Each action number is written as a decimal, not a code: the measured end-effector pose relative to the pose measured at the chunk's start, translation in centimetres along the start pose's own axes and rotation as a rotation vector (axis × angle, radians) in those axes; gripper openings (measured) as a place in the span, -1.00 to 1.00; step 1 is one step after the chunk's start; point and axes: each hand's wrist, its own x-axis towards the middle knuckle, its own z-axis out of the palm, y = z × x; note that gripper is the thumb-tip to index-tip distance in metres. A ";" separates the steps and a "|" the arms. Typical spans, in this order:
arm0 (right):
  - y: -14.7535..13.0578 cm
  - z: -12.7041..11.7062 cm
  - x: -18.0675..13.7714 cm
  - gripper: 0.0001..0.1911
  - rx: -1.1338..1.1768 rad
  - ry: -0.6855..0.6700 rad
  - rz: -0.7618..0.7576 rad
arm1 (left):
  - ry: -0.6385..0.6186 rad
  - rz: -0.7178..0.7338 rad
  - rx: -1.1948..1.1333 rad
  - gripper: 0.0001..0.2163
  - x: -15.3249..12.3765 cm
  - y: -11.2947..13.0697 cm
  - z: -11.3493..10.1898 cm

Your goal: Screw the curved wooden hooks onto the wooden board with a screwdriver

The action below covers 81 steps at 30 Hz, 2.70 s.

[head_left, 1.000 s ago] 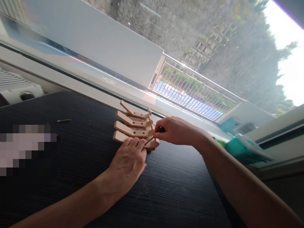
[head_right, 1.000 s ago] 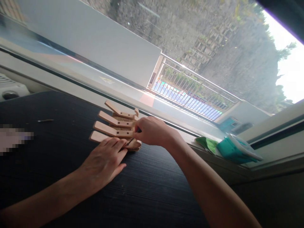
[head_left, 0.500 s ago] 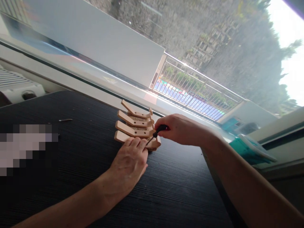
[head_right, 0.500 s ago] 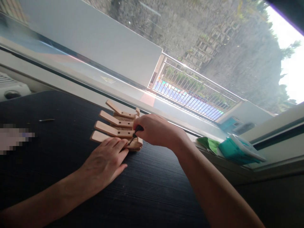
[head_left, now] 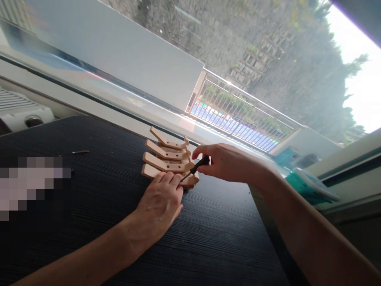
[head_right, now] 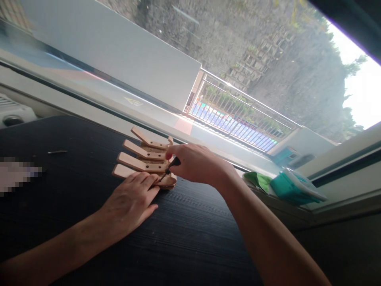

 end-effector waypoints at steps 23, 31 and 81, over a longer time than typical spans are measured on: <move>0.0 0.5 -0.2 -0.75 -0.032 -0.007 0.013 | -0.005 -0.002 -0.013 -0.75 0.0 0.0 -0.1; 0.3 1.0 0.4 -0.82 0.171 0.061 -0.033 | 0.033 -0.003 -0.034 -0.72 0.0 -0.1 0.3; 1.3 4.5 -1.5 -0.83 0.445 0.301 0.077 | -0.005 -0.070 -0.111 -0.71 0.3 -0.2 1.3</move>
